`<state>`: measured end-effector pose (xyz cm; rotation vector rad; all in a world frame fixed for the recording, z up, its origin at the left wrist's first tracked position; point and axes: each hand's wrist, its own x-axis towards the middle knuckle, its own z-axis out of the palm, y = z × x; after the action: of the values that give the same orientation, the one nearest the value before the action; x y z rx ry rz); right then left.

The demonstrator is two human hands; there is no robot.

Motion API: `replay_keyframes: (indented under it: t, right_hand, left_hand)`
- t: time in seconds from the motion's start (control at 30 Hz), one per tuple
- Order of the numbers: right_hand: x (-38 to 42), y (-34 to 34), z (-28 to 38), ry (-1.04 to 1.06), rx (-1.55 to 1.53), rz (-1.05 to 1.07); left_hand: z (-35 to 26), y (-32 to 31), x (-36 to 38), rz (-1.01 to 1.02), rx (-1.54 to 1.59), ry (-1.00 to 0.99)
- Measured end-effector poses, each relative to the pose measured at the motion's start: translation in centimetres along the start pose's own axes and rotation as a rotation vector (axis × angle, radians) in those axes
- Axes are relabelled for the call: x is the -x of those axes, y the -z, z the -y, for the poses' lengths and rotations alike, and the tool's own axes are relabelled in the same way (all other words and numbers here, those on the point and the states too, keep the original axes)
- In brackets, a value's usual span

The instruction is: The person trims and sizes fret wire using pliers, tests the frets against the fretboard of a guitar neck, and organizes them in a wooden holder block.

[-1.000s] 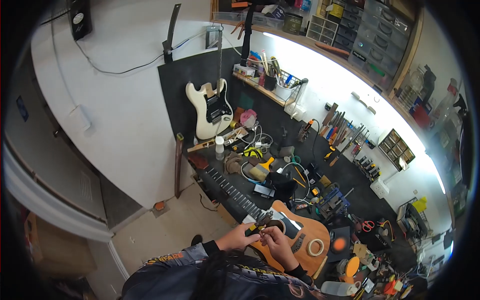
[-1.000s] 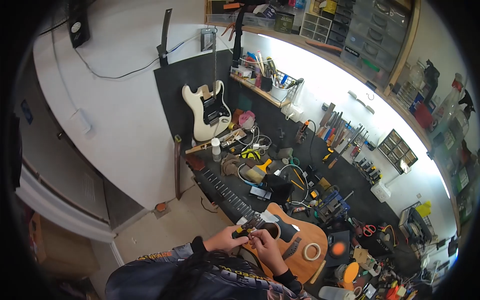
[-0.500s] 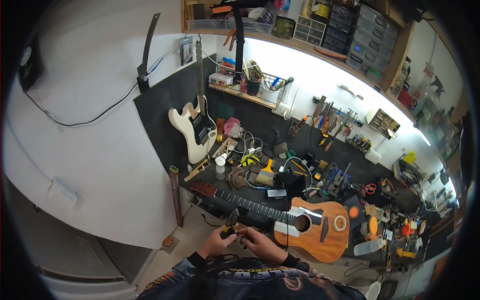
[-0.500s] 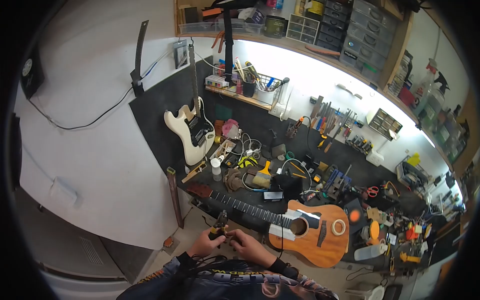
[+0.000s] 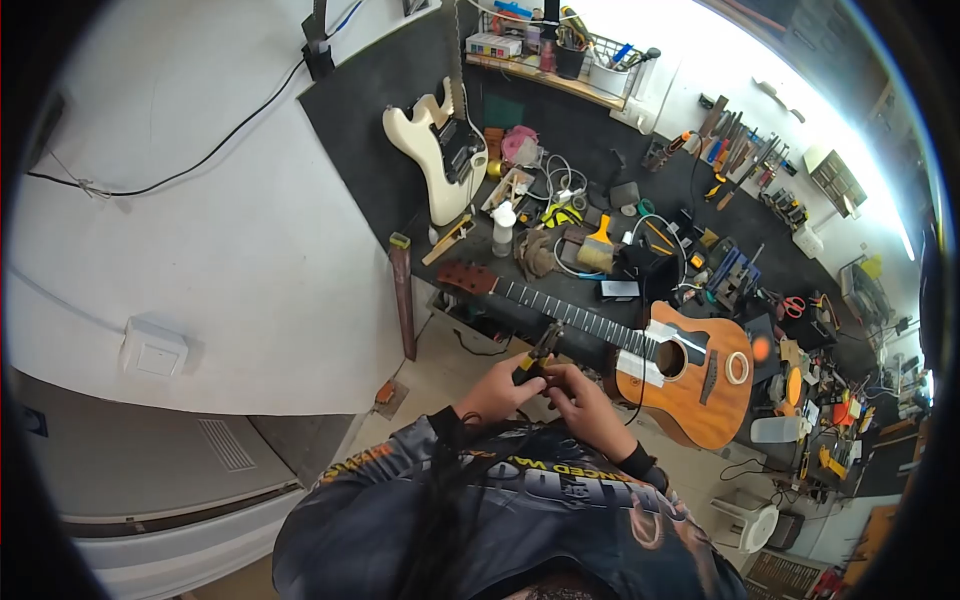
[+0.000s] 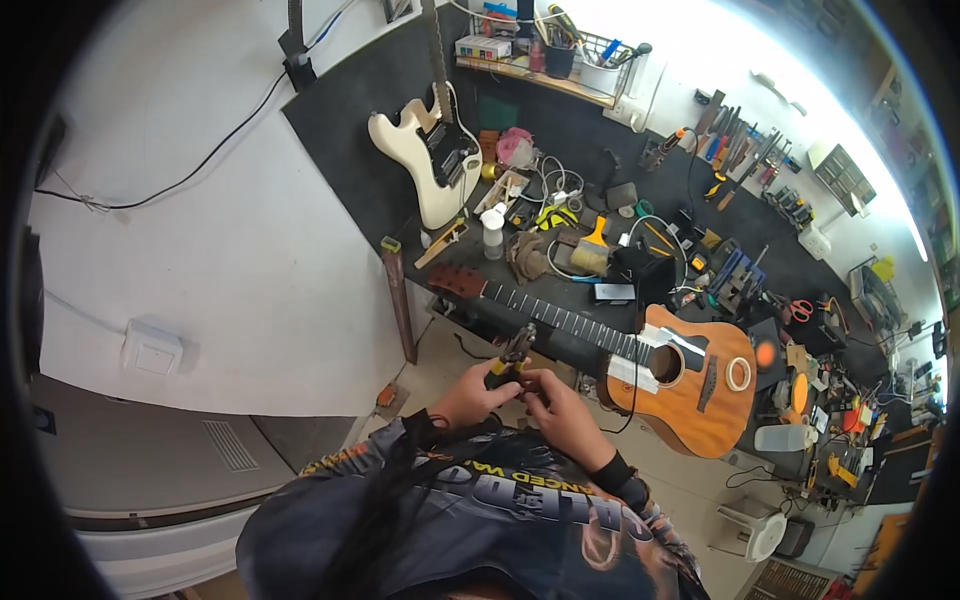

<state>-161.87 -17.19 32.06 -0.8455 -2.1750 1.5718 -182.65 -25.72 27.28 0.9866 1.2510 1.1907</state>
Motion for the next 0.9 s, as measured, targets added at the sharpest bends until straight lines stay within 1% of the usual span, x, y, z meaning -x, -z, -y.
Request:
replay_keyframes:
  t: [0.03,0.07,0.1,0.13,0.17,0.2,0.27,0.37,0.43,0.5,0.6,0.63,0.67,0.7,0.73,0.77,0.87,0.9]
  right_hand:
    - [0.2,-0.1,-0.1,-0.001,-0.020,-0.038]
    - [0.2,0.0,0.0,-0.007,-0.023,-0.035]
    - [0.3,0.2,0.3,0.008,0.027,-0.069]
    - [0.3,0.3,0.7,0.024,0.075,-0.104]
    - [0.2,0.3,1.4,0.086,0.108,-0.150]
    - [0.1,0.4,1.6,0.081,0.105,-0.152]
    - [0.0,0.7,1.7,0.114,0.226,-0.168]
    - [-0.5,0.6,1.8,0.110,0.300,-0.169]
    - [-1.0,0.4,2.1,0.100,0.300,-0.158]
    - [-1.3,0.3,2.1,0.083,0.300,-0.146]
    - [-2.9,0.7,1.5,0.137,0.275,-0.149]
    - [-3.6,1.2,1.3,0.120,0.220,-0.194]
    - [-4.6,1.8,1.1,0.105,0.165,-0.236]
    - [-6.1,3.1,0.2,0.177,0.209,-0.260]
    - [-7.7,4.5,0.5,0.147,0.192,-0.284]
    - [-9.9,6.2,0.2,0.171,0.244,-0.301]
    - [-19.2,10.8,-1.6,0.212,0.334,-0.304]
    - [-23.4,11.7,-2.9,0.278,0.337,-0.305]
  left_hand:
    - [-0.2,0.1,-0.3,-0.002,0.003,0.007]
    - [-0.4,0.1,-0.6,0.043,0.076,0.036]
    - [-0.7,0.1,-0.8,0.090,0.150,0.067]
    - [-0.9,0.0,-1.0,0.091,0.152,0.076]
    - [-1.2,-0.1,-1.3,0.126,0.251,0.079]
    - [-1.3,0.0,-1.6,0.162,0.351,0.081]
    - [-1.1,0.4,-2.2,0.173,0.371,0.100]
    - [-1.0,1.1,-2.5,0.186,0.396,0.118]
    - [-1.3,1.5,-2.8,0.194,0.400,0.115]
    - [-1.5,1.7,-2.5,0.148,0.406,0.111]
    - [-1.9,2.8,-2.2,0.161,0.326,0.083]
    - [-1.6,3.1,-2.1,0.160,0.329,0.083]
    - [-1.2,3.2,-2.0,0.125,0.348,0.088]
    - [-0.9,3.4,-1.8,0.088,0.366,0.091]
    - [-0.8,3.7,-1.7,0.082,0.368,0.086]
    - [-0.7,3.9,-1.4,0.039,0.383,0.112]
    - [-0.7,4.9,-0.9,-0.043,0.408,0.137]
    - [-0.9,5.4,-0.9,-0.075,0.335,0.141]
